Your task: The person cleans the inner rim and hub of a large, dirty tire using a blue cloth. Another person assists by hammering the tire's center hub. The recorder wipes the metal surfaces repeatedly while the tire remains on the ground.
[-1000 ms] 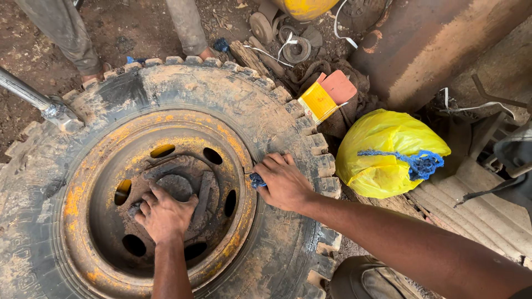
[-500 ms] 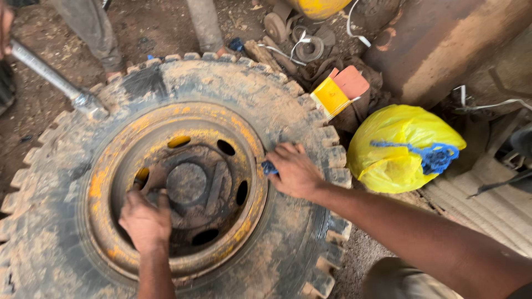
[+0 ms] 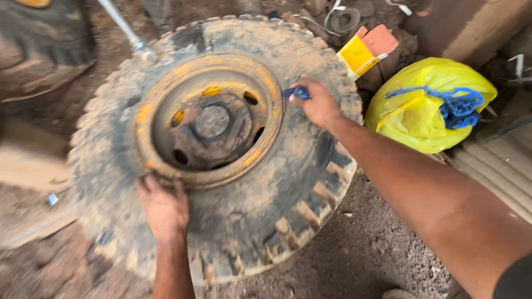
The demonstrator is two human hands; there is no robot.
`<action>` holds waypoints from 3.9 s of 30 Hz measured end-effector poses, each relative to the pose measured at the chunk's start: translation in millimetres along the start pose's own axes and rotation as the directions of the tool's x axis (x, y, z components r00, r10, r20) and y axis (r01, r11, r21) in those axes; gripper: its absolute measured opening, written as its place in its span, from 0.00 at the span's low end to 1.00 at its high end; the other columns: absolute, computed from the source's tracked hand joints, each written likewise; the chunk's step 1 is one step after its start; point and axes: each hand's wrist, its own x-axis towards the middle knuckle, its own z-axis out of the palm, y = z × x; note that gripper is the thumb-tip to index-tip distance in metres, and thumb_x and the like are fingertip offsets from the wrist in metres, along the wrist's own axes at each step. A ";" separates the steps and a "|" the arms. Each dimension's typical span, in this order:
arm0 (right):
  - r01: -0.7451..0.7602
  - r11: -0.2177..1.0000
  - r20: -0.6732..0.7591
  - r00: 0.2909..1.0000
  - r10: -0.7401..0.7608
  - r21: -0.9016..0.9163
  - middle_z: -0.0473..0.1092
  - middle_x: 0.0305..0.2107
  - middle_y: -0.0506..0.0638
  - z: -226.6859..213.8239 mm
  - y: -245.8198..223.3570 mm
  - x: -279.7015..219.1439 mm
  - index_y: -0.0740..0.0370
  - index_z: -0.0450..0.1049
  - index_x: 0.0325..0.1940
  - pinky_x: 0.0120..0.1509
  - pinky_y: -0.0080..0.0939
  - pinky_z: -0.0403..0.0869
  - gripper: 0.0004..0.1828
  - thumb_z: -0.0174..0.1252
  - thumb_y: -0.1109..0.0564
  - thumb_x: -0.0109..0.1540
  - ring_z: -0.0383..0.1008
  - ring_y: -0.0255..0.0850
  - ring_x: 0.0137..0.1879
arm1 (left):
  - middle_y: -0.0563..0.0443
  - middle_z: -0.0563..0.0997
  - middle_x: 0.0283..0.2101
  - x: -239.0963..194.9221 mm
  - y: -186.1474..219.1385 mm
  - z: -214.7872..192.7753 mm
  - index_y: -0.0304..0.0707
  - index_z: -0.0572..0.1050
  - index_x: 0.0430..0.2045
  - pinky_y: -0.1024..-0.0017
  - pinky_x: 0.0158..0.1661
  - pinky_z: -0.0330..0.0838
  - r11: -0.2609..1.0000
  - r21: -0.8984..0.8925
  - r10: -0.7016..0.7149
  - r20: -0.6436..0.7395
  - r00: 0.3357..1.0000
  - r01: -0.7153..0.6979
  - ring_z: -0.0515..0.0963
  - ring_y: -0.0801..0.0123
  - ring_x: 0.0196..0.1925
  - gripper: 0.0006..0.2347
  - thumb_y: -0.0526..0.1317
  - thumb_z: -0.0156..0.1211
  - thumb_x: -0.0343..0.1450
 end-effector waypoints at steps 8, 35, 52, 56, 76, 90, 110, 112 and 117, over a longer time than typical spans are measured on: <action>-0.295 0.542 0.047 0.905 0.423 0.787 0.74 0.33 0.53 -27.4 -58.4 -27.7 0.63 0.71 0.55 0.35 0.46 0.79 0.21 0.60 0.48 0.64 0.75 0.46 0.39 | 0.24 0.54 0.72 -23.8 32.4 -49.0 0.31 0.56 0.70 0.48 0.62 0.66 0.977 0.173 -0.175 0.319 0.931 0.124 0.65 0.31 0.67 0.36 0.59 0.55 0.73; -0.143 0.283 0.125 0.989 0.079 0.948 0.56 0.71 0.66 -3.8 -232.3 -84.9 0.48 0.45 0.80 0.71 0.68 0.70 0.60 0.40 0.15 0.52 0.63 0.57 0.72 | 0.28 0.76 0.64 -79.8 261.6 -85.6 0.29 0.69 0.64 0.54 0.62 0.71 0.702 -0.550 0.389 -0.236 0.890 -0.453 0.78 0.43 0.64 0.16 0.34 0.48 0.81; 0.263 0.233 -0.222 0.957 -0.188 0.936 0.35 0.81 0.65 -6.5 -261.1 -106.7 0.46 0.30 0.85 0.87 0.53 0.36 0.51 0.44 0.28 0.68 0.33 0.54 0.87 | 0.40 0.78 0.55 -43.9 265.7 -80.2 0.23 0.66 0.62 0.72 0.53 0.75 0.271 -0.963 0.089 0.009 0.996 -0.015 0.77 0.69 0.53 0.17 0.38 0.44 0.82; 0.136 0.141 -0.091 0.954 -0.284 0.981 0.25 0.82 0.64 16.8 -277.2 -140.8 0.49 0.28 0.86 0.88 0.50 0.31 0.51 0.48 0.33 0.69 0.26 0.50 0.88 | 0.46 0.78 0.55 -14.0 225.6 -84.6 0.30 0.63 0.61 0.75 0.53 0.78 0.146 -0.983 -0.012 0.110 0.994 0.111 0.80 0.71 0.53 0.16 0.36 0.47 0.79; 0.016 0.978 0.763 0.623 -0.171 0.207 0.76 0.48 0.61 60.5 -213.3 -141.9 0.60 0.75 0.57 0.37 0.40 0.85 0.24 0.54 0.42 0.65 0.81 0.43 0.43 | 0.49 0.74 0.21 -15.4 39.0 -90.5 0.26 0.77 0.30 0.65 0.19 0.55 0.782 -0.483 -0.386 0.121 0.915 0.394 0.66 0.69 0.17 0.17 0.46 0.57 0.80; -0.226 0.970 0.307 0.920 0.244 -0.092 0.78 0.34 0.52 -81.9 -112.3 -52.2 0.63 0.76 0.51 0.34 0.39 0.80 0.17 0.59 0.49 0.65 0.80 0.37 0.33 | 0.24 0.83 0.42 -22.9 -141.2 -92.4 0.23 0.77 0.43 0.50 0.47 0.79 0.942 0.129 -0.304 -0.059 0.951 0.309 0.85 0.39 0.43 0.16 0.41 0.64 0.71; -0.042 0.535 0.200 0.900 0.387 -0.844 0.72 0.54 0.60 -142.5 -69.9 -122.4 0.48 0.73 0.63 0.64 0.58 0.71 0.25 0.58 0.41 0.63 0.73 0.58 0.60 | 0.23 0.83 0.48 -40.7 -101.8 -84.2 0.37 0.76 0.53 0.47 0.49 0.77 0.804 0.462 -0.467 0.100 0.879 0.374 0.83 0.34 0.48 0.18 0.49 0.58 0.74; -0.052 0.522 0.203 0.885 0.419 -0.852 0.74 0.54 0.58 -138.1 -74.5 -125.6 0.48 0.73 0.63 0.65 0.58 0.72 0.25 0.58 0.42 0.63 0.74 0.57 0.60 | 0.24 0.83 0.47 -43.1 -103.2 -86.0 0.36 0.76 0.54 0.46 0.49 0.77 0.798 0.466 -0.483 0.116 0.868 0.382 0.84 0.34 0.47 0.19 0.50 0.56 0.75; -0.040 0.502 0.217 0.870 0.442 -0.864 0.75 0.54 0.58 -140.8 -78.3 -126.1 0.47 0.73 0.64 0.65 0.57 0.73 0.25 0.57 0.42 0.64 0.74 0.57 0.60 | 0.24 0.84 0.46 -45.9 -109.3 -87.3 0.34 0.77 0.52 0.46 0.47 0.78 0.792 0.474 -0.492 0.125 0.861 0.384 0.85 0.35 0.45 0.19 0.50 0.56 0.75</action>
